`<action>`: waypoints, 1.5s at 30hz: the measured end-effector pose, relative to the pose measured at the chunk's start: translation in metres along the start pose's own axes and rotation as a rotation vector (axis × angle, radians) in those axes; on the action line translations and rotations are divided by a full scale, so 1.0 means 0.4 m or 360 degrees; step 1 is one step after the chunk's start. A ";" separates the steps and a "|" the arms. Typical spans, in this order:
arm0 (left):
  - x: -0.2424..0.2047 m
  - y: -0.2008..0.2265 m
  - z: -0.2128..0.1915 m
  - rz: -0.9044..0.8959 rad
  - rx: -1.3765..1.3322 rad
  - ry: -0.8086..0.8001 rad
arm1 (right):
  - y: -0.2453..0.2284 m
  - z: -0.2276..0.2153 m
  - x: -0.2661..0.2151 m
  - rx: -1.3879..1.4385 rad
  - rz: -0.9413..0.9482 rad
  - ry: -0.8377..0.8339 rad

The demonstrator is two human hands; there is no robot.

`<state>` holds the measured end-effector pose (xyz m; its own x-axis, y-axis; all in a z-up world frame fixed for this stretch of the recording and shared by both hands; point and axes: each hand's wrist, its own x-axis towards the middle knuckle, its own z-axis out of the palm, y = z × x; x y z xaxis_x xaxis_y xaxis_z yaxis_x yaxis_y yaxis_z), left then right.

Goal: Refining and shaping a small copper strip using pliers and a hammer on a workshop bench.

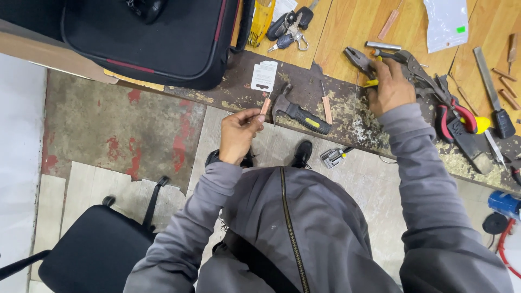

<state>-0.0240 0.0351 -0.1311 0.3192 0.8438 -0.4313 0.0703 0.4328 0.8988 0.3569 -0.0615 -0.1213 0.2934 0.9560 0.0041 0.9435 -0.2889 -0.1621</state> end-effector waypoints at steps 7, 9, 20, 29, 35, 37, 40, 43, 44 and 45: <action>-0.023 0.042 0.000 0.0040 -0.0198 -0.0074 | -0.001 -0.049 -0.018 0.0613 -0.0080 0.0027; -0.032 0.061 -0.010 0.0067 -0.0197 -0.0088 | -0.048 -0.056 -0.013 0.0822 -0.0074 0.0140; -0.089 0.110 -0.079 0.0061 -0.0475 0.0002 | -0.537 0.119 -0.062 0.2043 0.0413 0.0097; -0.033 0.131 -0.146 0.0474 0.0337 -0.0076 | -0.695 0.104 0.019 0.2218 0.1065 -0.0274; 0.071 0.023 -0.133 0.0564 0.0257 -0.0035 | -0.628 0.097 0.000 0.2409 0.0869 -0.0328; 0.089 -0.001 -0.140 0.0414 0.0143 -0.0096 | -0.588 0.087 -0.050 0.1221 0.0391 0.0014; 0.116 0.008 -0.130 0.0380 0.0208 -0.0132 | -0.552 0.018 -0.104 0.0639 0.0058 0.0409; 0.149 0.064 -0.122 0.0289 0.0302 -0.0174 | -0.465 0.124 -0.136 0.0005 -0.0046 0.0389; 0.180 0.046 -0.126 0.0292 0.0305 -0.0171 | -0.444 0.151 -0.142 0.0009 -0.0048 0.0392; 0.213 0.030 -0.127 0.0262 0.0383 -0.0202 | -0.421 0.175 -0.147 -0.0043 -0.0056 0.0387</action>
<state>-0.0437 0.1284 -0.1612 0.4593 0.8433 -0.2791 0.2249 0.1936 0.9550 0.1699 -0.0655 -0.1632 0.2855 0.9259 0.2473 0.9567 -0.2599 -0.1314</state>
